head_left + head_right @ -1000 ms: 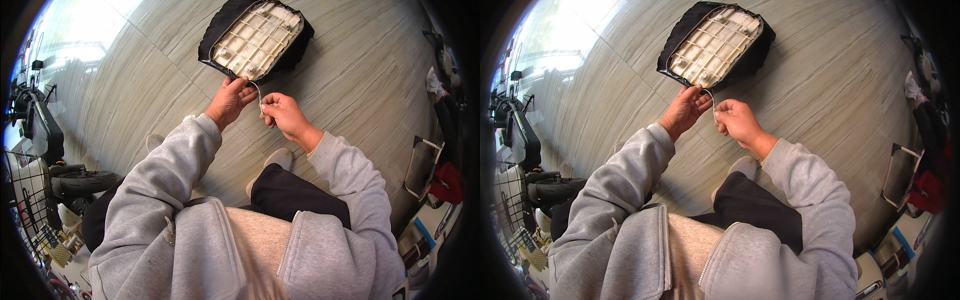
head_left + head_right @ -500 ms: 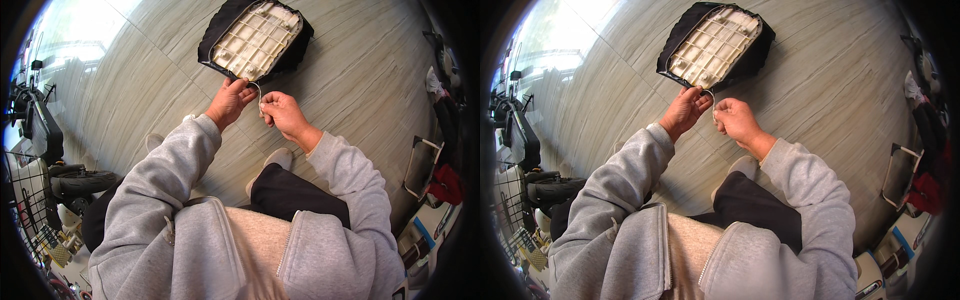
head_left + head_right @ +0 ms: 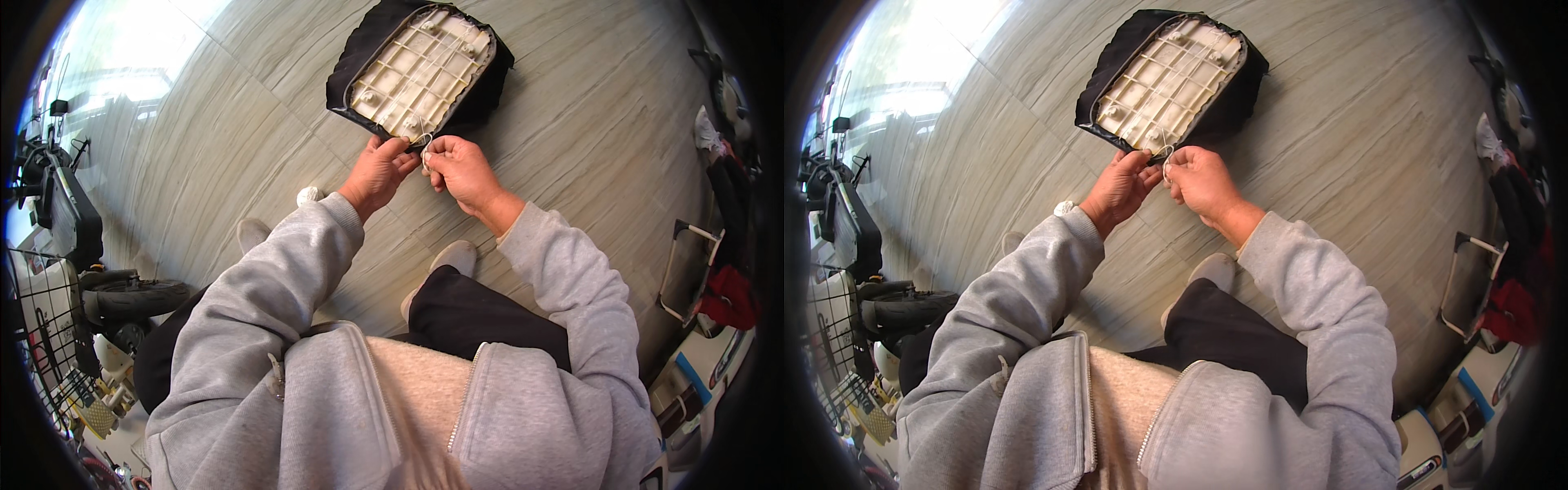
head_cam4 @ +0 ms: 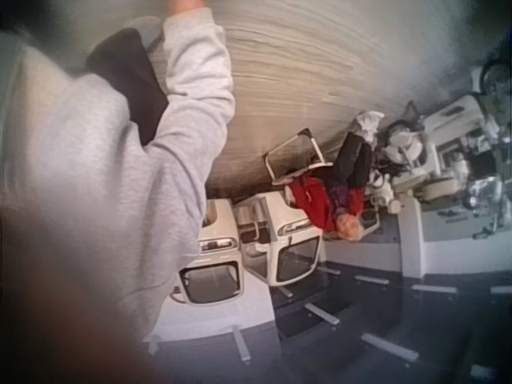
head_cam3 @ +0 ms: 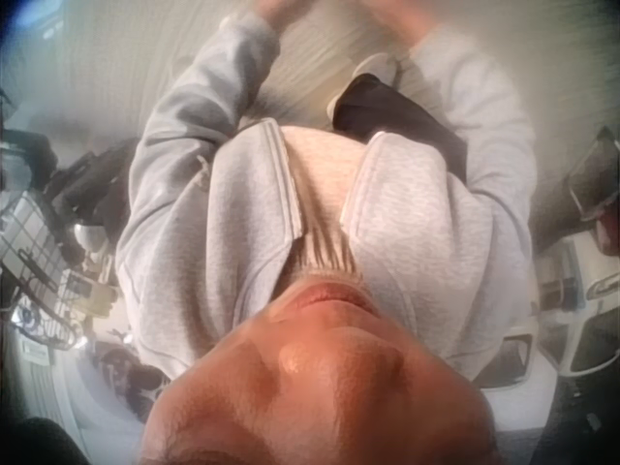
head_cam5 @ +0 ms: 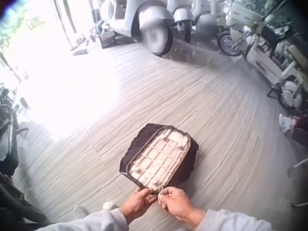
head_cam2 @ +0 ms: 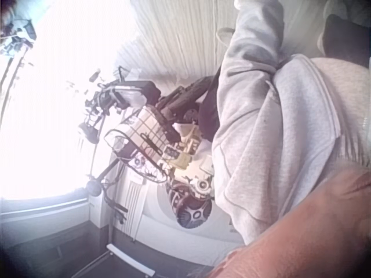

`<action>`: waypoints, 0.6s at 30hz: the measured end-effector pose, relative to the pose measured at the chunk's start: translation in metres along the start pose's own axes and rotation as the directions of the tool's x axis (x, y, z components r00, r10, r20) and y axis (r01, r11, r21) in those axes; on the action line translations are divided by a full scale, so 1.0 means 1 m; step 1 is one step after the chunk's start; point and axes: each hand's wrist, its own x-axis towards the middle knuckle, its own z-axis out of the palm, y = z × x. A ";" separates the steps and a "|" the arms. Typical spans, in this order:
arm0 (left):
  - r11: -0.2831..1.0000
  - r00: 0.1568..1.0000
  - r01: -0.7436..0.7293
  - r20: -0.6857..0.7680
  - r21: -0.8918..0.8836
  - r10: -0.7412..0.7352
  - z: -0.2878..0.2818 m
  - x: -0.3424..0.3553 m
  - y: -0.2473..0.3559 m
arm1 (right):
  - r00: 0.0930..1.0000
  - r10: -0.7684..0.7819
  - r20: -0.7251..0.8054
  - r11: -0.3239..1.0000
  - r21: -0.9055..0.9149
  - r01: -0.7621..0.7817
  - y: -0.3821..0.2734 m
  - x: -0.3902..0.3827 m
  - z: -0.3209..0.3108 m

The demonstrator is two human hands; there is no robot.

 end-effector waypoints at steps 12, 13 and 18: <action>1.000 0.997 -0.011 0.078 -0.008 0.011 -0.001 0.002 0.002 | 1.000 0.011 -0.028 1.000 -0.007 -0.011 -0.004 -0.002 0.000; 1.000 0.997 -0.011 0.079 -0.008 0.012 -0.001 0.001 0.002 | 0.999 0.016 -0.048 1.000 -0.014 -0.017 -0.005 -0.003 0.001; 1.000 1.000 0.012 0.013 0.009 -0.012 0.002 0.000 0.004 | 0.989 -0.052 -0.138 0.984 -0.175 0.028 -0.013 -0.003 0.000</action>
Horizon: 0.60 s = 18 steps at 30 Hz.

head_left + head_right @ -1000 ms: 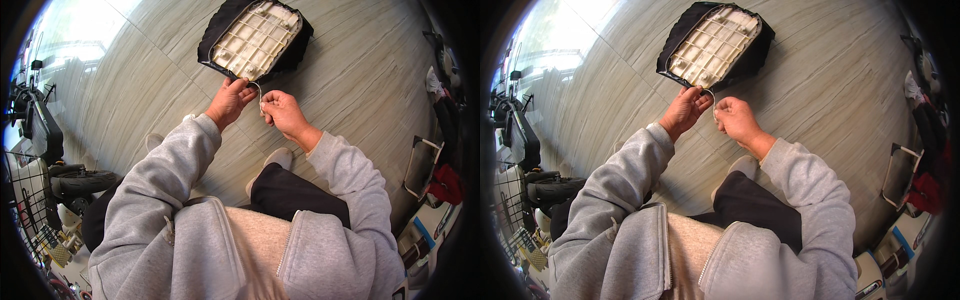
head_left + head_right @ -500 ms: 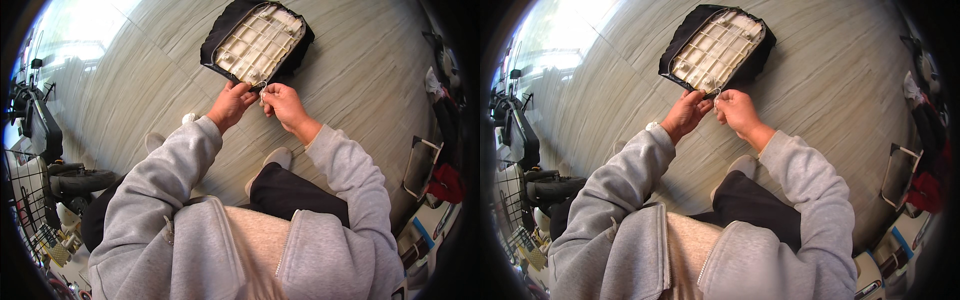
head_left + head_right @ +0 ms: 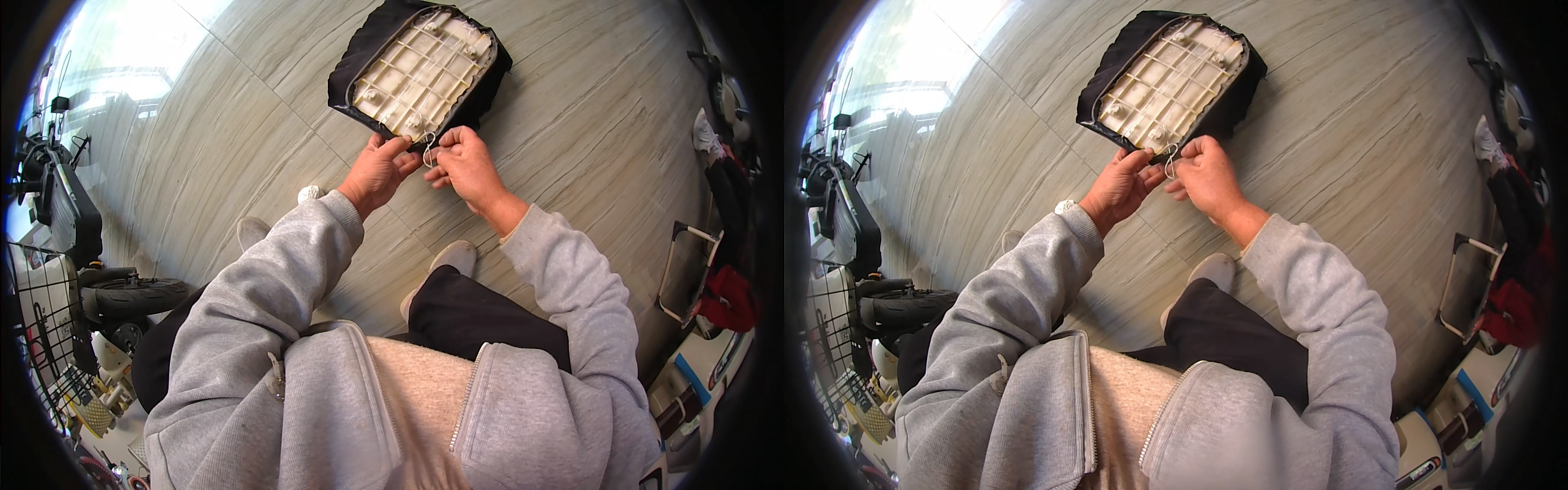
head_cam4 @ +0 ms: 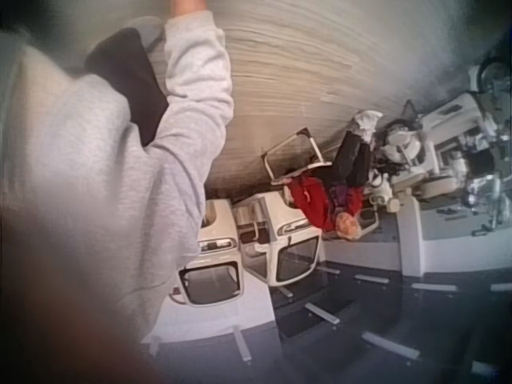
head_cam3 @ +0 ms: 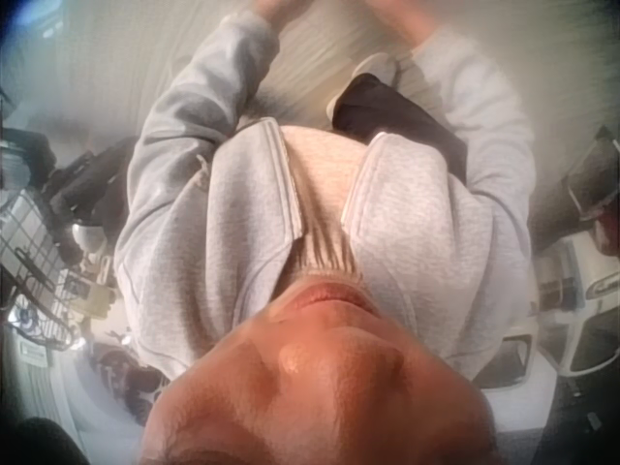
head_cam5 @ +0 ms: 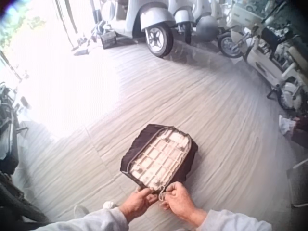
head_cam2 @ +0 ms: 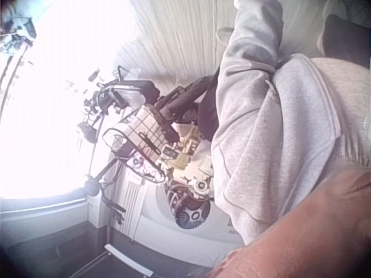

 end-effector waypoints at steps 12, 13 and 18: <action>0.999 1.000 0.000 -0.030 0.036 0.001 0.000 0.004 0.000 | 0.975 -0.135 0.174 0.418 -0.882 0.215 -0.052 0.054 -0.005; 0.999 1.000 -0.004 -0.027 0.034 0.005 0.000 0.004 0.000 | 0.980 -0.118 0.159 0.395 -0.898 0.193 -0.054 0.055 -0.002; 0.998 1.000 -0.016 -0.022 0.054 0.017 -0.003 0.004 -0.001 | 0.986 -0.072 0.153 0.369 -0.914 0.168 -0.058 0.057 0.002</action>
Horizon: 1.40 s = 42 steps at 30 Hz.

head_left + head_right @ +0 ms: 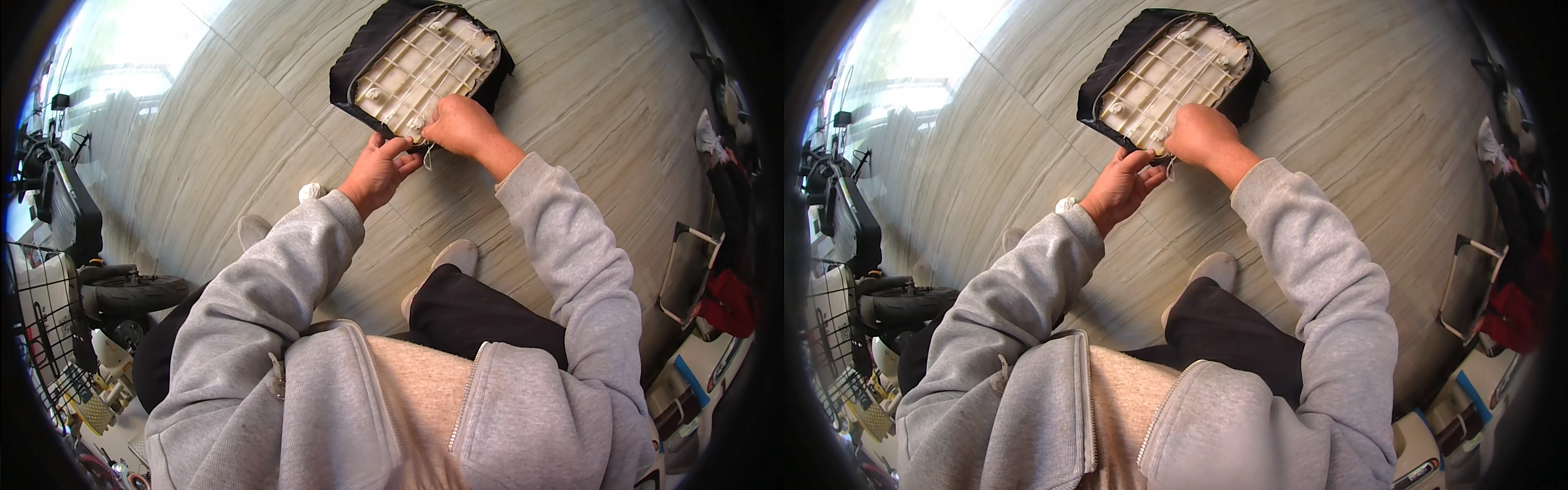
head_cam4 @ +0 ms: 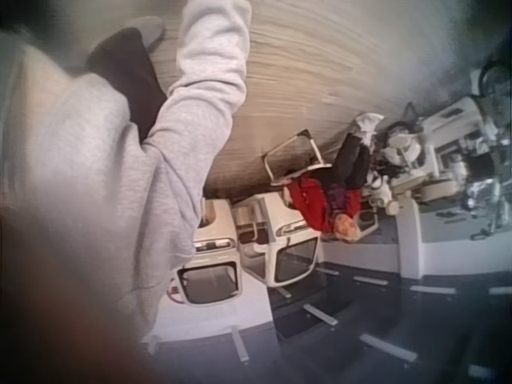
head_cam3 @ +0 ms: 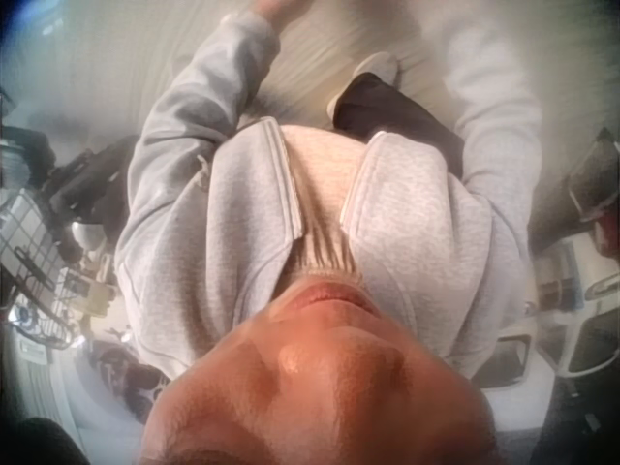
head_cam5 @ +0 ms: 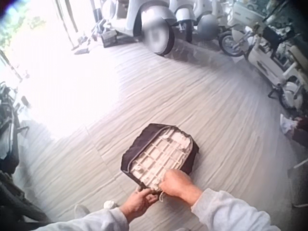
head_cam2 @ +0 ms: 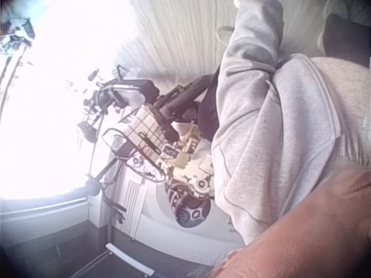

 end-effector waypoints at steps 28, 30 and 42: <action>0.995 1.000 -0.022 -0.015 0.095 0.024 0.001 0.003 0.025 | 0.998 -0.061 -0.017 0.613 0.788 0.051 0.009 0.008 -0.006; 0.993 1.000 0.002 -0.017 0.118 0.000 0.002 0.000 0.027 | 0.987 -0.104 -0.122 0.647 0.745 0.161 0.005 0.014 -0.011; 0.984 0.997 0.078 0.001 0.162 -0.079 0.005 -0.005 0.032 | 0.974 -0.224 0.032 0.566 0.818 0.103 0.013 0.011 -0.021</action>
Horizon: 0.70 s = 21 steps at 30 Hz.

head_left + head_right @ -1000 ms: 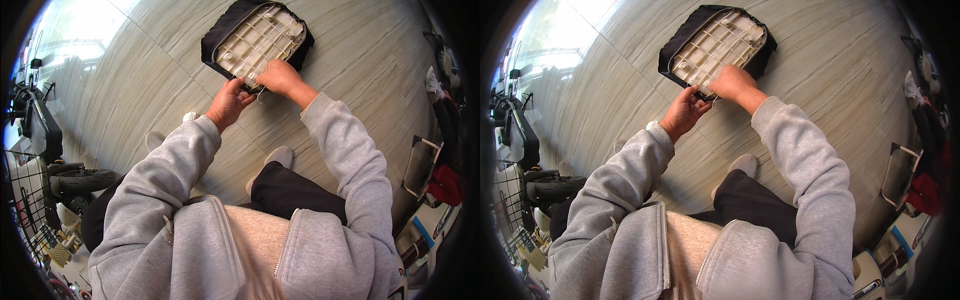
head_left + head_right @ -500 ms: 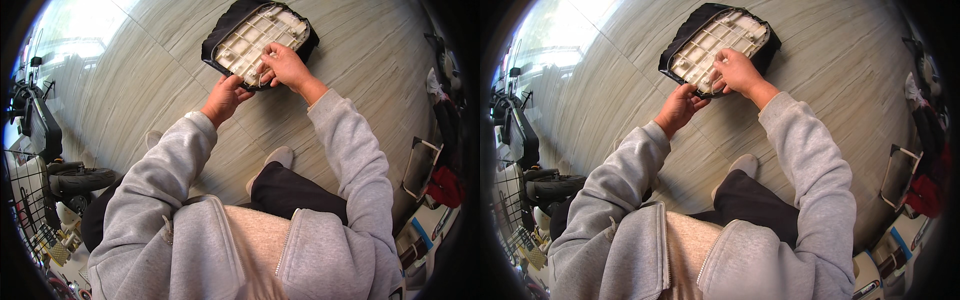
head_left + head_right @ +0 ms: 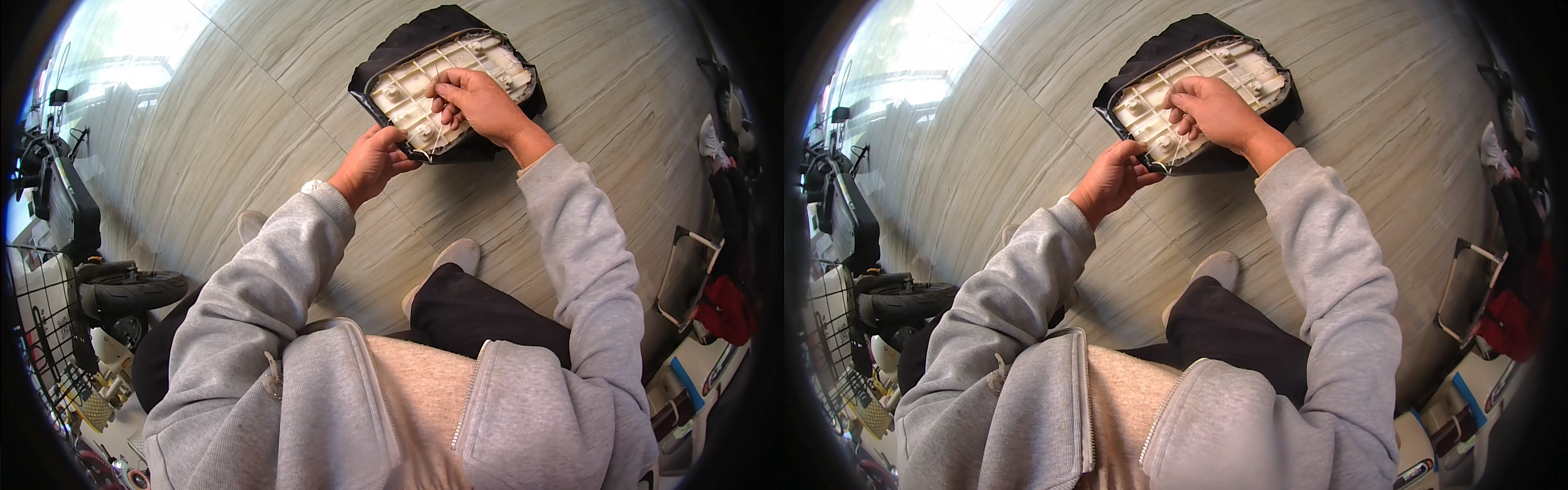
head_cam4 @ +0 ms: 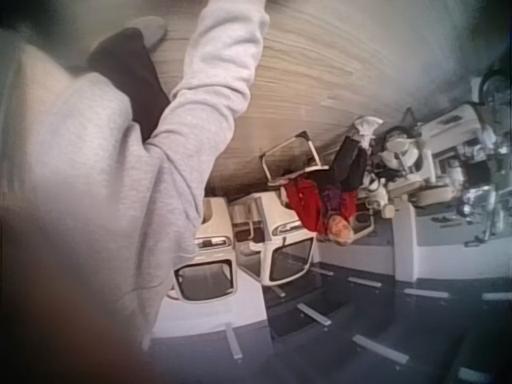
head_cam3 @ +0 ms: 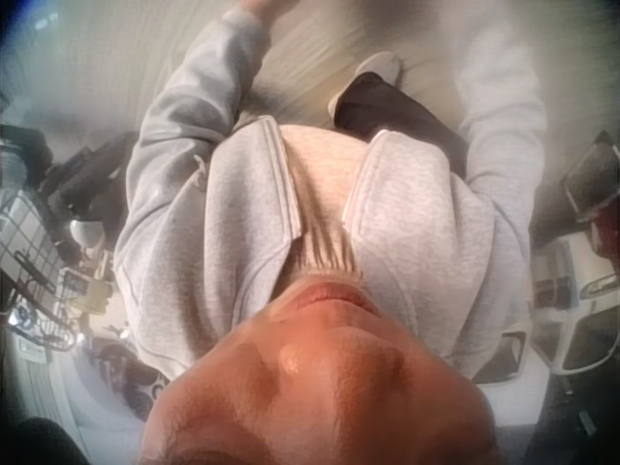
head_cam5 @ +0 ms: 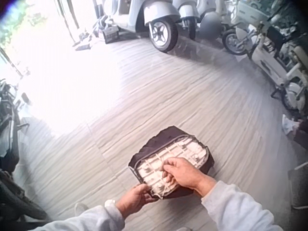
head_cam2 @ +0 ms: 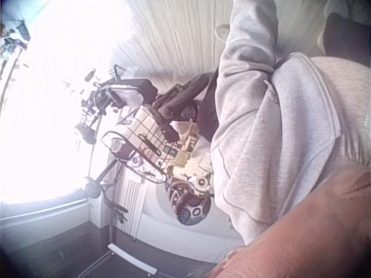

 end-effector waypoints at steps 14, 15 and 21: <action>0.998 0.998 0.041 0.042 0.049 -0.044 -0.003 -0.001 0.003 | 0.997 0.074 0.010 0.989 0.124 -0.075 0.002 -0.002 0.001; 0.997 0.998 0.048 0.038 0.055 -0.050 -0.003 -0.001 0.003 | 0.997 0.074 0.013 0.989 0.124 -0.075 0.003 -0.001 0.001; 0.994 0.995 0.083 0.042 0.069 -0.086 -0.007 0.002 0.002 | 0.997 0.059 -0.044 0.981 0.185 -0.050 0.010 0.003 0.003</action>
